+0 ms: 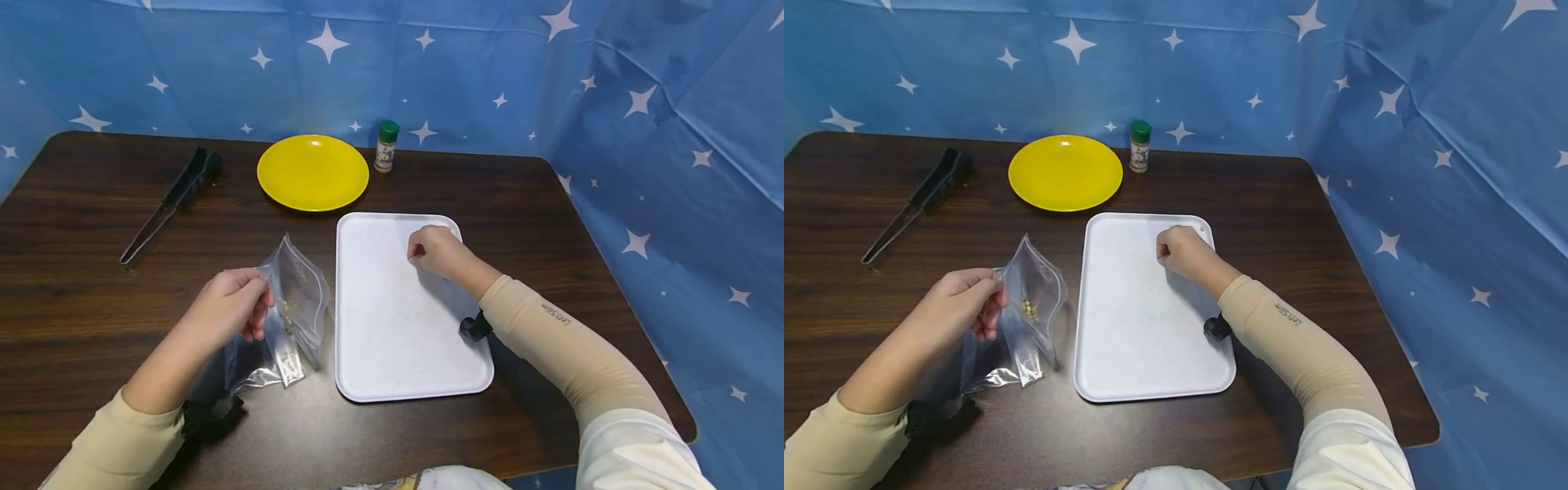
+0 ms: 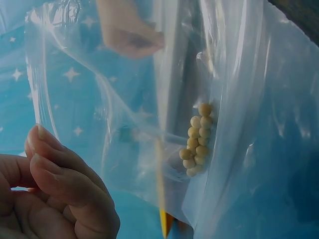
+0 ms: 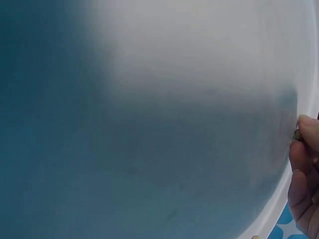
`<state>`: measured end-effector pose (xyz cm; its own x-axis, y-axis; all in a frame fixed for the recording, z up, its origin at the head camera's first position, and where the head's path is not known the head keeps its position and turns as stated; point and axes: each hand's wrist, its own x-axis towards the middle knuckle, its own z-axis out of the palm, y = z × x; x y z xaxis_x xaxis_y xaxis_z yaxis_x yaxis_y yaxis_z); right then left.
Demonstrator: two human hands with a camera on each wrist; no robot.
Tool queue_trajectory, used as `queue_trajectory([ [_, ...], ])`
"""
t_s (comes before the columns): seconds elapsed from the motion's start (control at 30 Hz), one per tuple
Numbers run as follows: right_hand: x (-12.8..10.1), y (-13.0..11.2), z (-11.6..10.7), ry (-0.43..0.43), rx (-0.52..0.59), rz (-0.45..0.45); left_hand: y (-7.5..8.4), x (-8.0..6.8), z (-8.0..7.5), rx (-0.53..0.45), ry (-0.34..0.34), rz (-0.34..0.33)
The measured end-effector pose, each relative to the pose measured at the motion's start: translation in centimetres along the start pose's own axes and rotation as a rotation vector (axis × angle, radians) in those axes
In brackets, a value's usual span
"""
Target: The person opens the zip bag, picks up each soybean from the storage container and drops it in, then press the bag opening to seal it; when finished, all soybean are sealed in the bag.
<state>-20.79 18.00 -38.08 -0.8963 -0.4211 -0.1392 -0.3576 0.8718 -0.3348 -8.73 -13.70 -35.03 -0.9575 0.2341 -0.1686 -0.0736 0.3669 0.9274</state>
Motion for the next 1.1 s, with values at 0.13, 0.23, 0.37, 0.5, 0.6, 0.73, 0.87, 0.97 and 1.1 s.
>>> queue_trajectory([
  [0.13,0.1,-0.1,0.1,0.009,0.0,-0.011,-0.1,0.0,-0.1,-0.001,0.003,-0.004],
  [0.23,0.1,-0.7,-0.2,0.033,0.027,-0.02,-0.1,-0.1,-0.1,-0.002,0.003,-0.005],
  [0.37,-0.2,-3.1,-1.7,0.06,0.113,-0.059,0.0,-0.1,-0.1,-0.001,0.001,-0.003],
  [0.5,-0.6,-7.0,-3.2,0.089,0.212,-0.187,0.1,-0.2,-0.1,-0.001,0.0,-0.001],
  [0.6,-0.6,-10.1,-3.4,0.126,0.232,-0.355,0.1,-0.1,-0.1,0.004,0.006,-0.002],
  [0.73,-0.2,-13.4,-2.8,0.113,0.224,-0.523,0.1,-0.1,-0.1,-0.002,0.015,-0.002],
  [0.87,0.2,-15.3,-1.7,0.037,0.238,-0.564,0.2,0.0,-0.1,-0.024,0.006,-0.004],
  [0.97,0.3,-15.9,-1.1,-0.001,0.249,-0.574,0.2,-0.1,-0.2,-0.025,0.006,-0.007],
  [1.1,0.4,-16.2,-0.5,-0.011,0.258,-0.593,0.2,-0.1,-0.4,-0.01,0.014,-0.01],
])
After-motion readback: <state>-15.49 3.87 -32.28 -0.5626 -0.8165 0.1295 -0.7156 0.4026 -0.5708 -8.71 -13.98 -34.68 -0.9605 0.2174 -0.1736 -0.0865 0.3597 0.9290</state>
